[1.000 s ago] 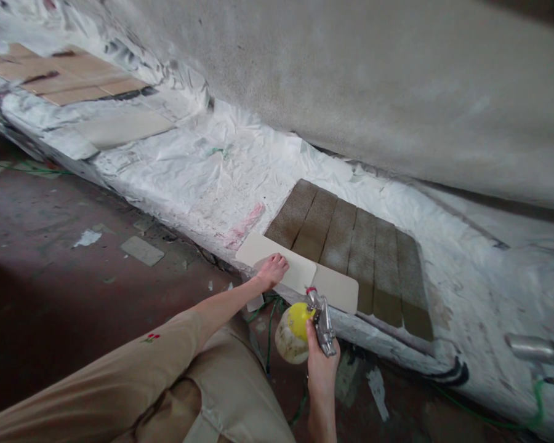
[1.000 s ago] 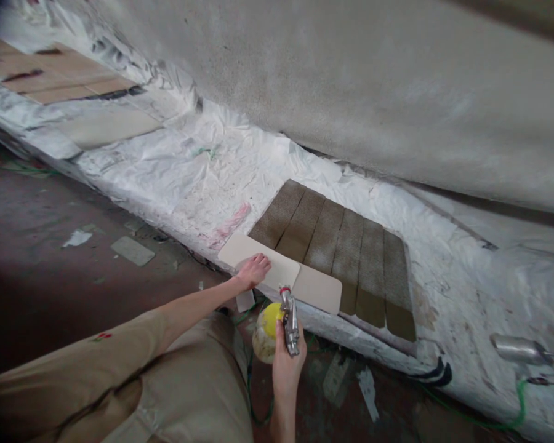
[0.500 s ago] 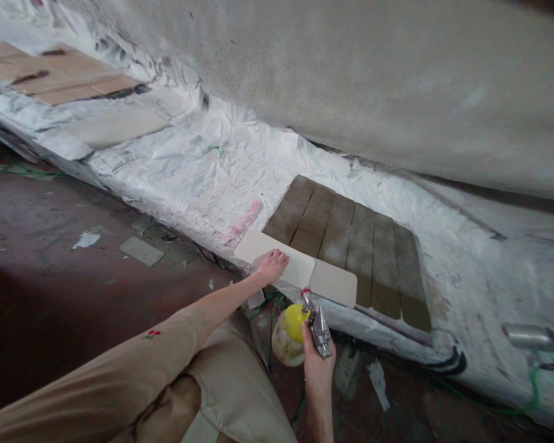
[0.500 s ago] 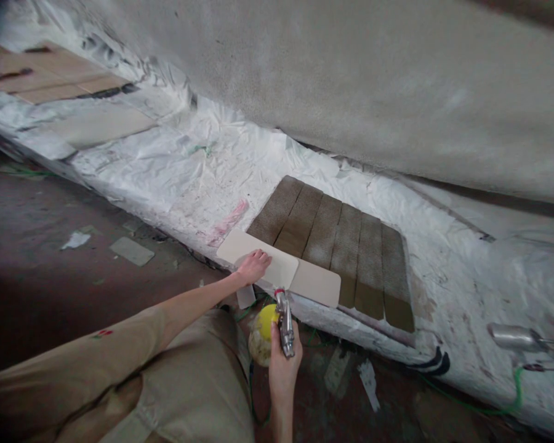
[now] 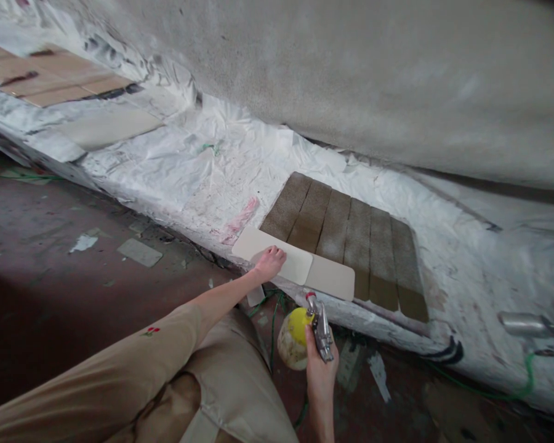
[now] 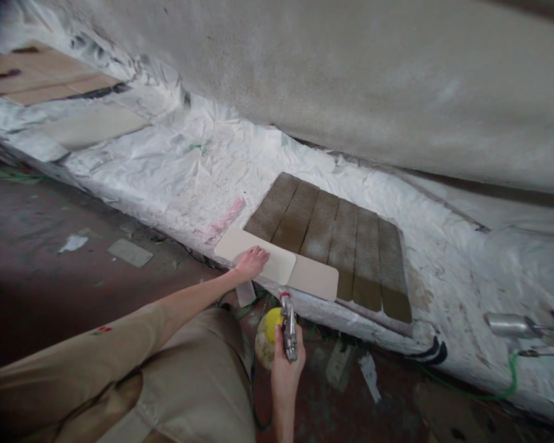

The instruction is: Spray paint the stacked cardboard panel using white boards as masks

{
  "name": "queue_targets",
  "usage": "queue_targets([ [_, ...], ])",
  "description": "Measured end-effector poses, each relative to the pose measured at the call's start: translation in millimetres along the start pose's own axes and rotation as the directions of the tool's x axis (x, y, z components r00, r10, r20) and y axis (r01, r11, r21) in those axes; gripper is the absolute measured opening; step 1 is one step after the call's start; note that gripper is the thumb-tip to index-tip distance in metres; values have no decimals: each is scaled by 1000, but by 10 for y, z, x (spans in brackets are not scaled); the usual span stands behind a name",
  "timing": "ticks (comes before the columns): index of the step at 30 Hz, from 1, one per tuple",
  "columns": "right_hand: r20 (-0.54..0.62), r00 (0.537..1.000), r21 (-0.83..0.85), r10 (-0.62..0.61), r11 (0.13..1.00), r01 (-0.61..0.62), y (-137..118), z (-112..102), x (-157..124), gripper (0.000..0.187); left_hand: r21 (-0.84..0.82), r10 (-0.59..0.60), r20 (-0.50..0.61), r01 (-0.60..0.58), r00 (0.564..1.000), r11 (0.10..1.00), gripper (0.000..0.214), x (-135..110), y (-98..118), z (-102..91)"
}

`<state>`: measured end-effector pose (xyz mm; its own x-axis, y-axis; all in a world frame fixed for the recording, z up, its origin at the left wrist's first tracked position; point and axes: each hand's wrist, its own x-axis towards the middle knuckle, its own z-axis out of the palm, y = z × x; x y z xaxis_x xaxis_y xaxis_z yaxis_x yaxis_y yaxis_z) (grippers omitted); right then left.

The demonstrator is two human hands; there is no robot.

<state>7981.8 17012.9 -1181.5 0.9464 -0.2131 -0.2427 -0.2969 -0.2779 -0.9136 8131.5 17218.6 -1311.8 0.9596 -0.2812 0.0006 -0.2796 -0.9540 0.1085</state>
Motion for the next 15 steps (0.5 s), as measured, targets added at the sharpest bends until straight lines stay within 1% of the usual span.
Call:
queue_targets([
  [7, 43, 999, -2, -3, 1000, 3, -128, 100, -74, 34, 14, 1, -8, -1, 1000, 1000, 24, 2, -6, 24],
  [10, 51, 999, -7, -3, 1000, 3, -101, 97, -68, 34, 18, 1, -7, -1, 1000, 1000, 26, -3, -6, 4],
  [15, 9, 1000, -3, 13, 1000, -13, 6, 16, -35, 37, 25, -7, -1, 7, 1000, 1000, 26, -12, 0, -23],
])
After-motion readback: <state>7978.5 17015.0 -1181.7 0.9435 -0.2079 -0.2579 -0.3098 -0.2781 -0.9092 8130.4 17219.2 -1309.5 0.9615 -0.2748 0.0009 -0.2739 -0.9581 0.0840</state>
